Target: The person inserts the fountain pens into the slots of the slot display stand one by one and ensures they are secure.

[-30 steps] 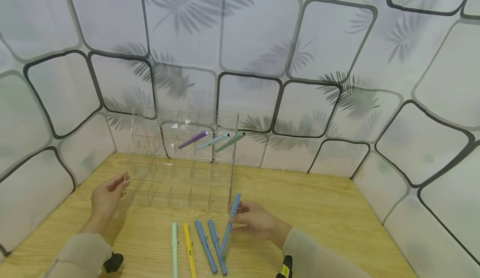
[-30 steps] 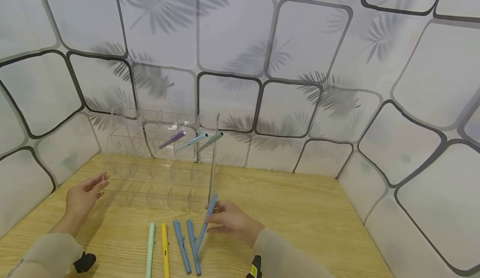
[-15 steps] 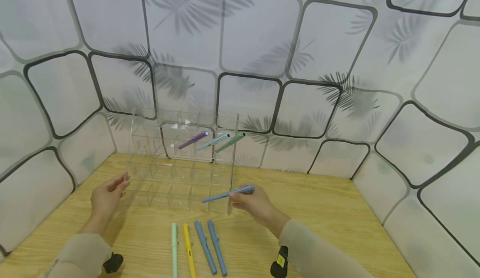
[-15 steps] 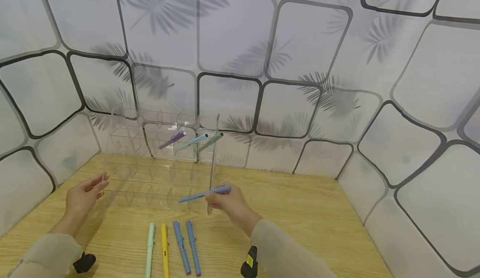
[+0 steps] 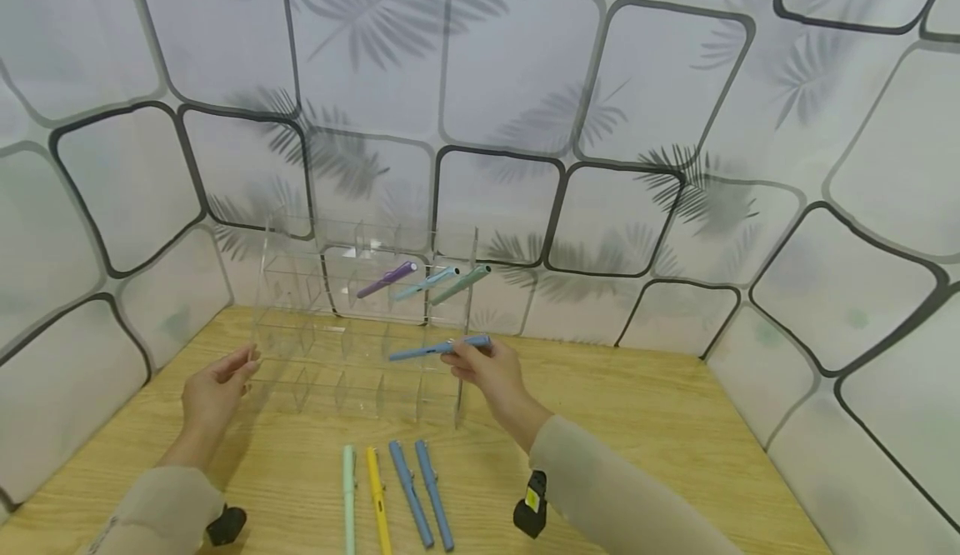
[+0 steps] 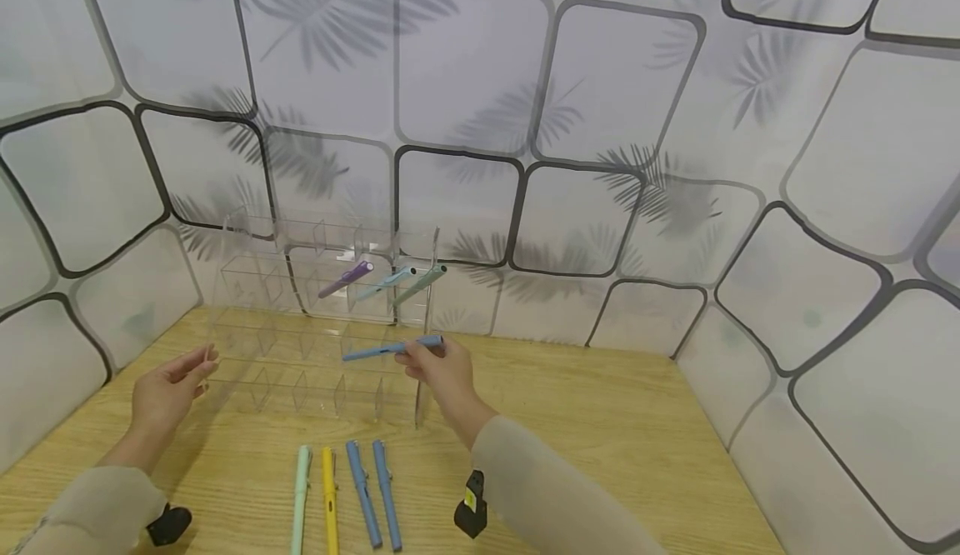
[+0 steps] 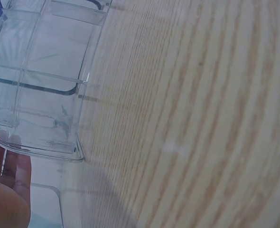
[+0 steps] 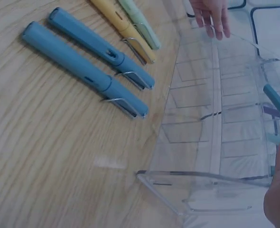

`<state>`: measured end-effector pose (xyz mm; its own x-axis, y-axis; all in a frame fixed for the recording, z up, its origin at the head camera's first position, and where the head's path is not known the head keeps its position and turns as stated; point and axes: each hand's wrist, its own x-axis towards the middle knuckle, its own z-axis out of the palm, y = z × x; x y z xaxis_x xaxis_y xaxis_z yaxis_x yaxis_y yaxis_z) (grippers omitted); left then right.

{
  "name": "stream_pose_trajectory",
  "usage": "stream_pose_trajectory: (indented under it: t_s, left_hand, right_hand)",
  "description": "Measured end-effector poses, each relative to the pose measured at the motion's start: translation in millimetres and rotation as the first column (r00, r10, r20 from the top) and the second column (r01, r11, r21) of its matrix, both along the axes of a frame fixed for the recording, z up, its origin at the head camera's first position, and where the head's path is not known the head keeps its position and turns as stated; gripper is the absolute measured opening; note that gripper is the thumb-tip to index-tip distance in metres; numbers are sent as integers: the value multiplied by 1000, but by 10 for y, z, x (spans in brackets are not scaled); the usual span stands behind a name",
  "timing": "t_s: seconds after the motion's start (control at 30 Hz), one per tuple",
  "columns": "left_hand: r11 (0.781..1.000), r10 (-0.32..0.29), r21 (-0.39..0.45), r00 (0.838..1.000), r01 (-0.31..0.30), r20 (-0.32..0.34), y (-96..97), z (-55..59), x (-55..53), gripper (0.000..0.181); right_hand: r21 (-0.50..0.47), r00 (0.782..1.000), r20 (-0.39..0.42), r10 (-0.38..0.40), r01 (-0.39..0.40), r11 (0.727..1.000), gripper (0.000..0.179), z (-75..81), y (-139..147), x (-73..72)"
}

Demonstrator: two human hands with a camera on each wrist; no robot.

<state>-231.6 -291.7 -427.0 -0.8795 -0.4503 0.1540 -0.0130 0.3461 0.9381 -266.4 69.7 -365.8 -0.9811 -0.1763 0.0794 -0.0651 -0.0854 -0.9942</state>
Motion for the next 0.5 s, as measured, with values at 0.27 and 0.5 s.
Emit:
stream_pose_trajectory:
  t_s: [0.27, 0.5]
  left_hand:
    - [1000, 4, 21, 1000, -4, -7, 7, 2, -6, 47]
    - [998, 11, 58, 1000, -10, -6, 16, 12, -5, 46]
  right_hand:
    - [-4, 993, -103, -58, 58, 998, 20, 122, -284, -51]
    - [29, 989, -132, -73, 78, 997, 20, 183, -493, -97]
